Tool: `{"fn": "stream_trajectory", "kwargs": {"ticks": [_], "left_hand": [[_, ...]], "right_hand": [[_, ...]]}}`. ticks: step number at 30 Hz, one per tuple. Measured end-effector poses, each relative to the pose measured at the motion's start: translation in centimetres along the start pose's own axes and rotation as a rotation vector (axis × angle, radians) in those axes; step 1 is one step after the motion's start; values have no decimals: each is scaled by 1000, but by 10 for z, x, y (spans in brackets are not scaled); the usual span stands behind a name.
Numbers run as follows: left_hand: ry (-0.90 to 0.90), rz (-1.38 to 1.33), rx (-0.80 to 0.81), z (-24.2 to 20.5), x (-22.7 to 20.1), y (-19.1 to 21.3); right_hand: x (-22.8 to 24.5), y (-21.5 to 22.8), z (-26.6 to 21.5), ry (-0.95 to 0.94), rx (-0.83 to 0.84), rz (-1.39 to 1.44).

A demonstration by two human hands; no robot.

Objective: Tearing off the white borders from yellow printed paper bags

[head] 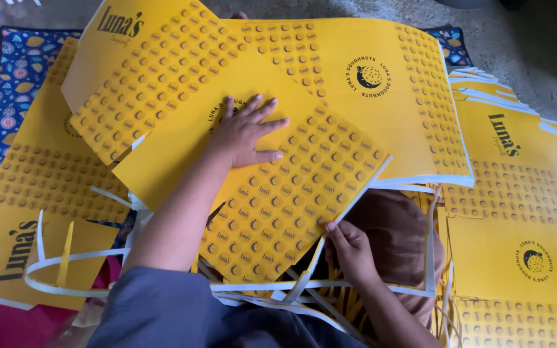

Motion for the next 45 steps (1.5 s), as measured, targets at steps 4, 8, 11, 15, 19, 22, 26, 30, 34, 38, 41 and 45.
{"fn": "stream_trajectory", "kwargs": {"ticks": [4, 8, 11, 15, 19, 22, 26, 30, 34, 38, 41, 45], "left_hand": [[-56, 6, 9, 5, 1, -6], [-93, 2, -46, 8, 4, -13], [-95, 8, -41, 7, 4, -13], [-102, -2, -54, 7, 4, -13], [-100, -5, -52, 11, 2, -13], [-63, 64, 56, 4, -4, 2], [-95, 53, -4, 7, 1, -7], [-111, 14, -63, 8, 3, -13], [-61, -3, -22, 12, 1, -8], [19, -58, -36, 14, 1, -2], [78, -45, 2, 17, -1, 1], [102, -55, -13, 20, 0, 0]], "right_hand": [[-20, 4, -5, 44, 16, 1], [-15, 1, -10, 78, 26, 31], [-10, -2, -12, 107, 56, 15], [-13, 2, -14, 80, 25, -17], [-39, 49, -25, -5, -124, -32], [-37, 57, -26, -55, -25, -271], [-22, 33, -4, -28, 133, -53], [6, 23, 10, -103, -18, 193], [7, 15, 5, 52, 46, 230], [-12, 45, -12, -202, -153, 235], [3, 83, -27, -97, -278, 369], [22, 141, -61, -82, -432, 200]]}}
Point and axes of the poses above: each hand's wrist, its own z-axis towards the middle knuckle, its own y-axis out of the back of the hand, x = y × z, the point moved 4 cm from there along z, towards the middle knuckle, and after that the axes turned 10 degrees about y, right-handed, at the moved point
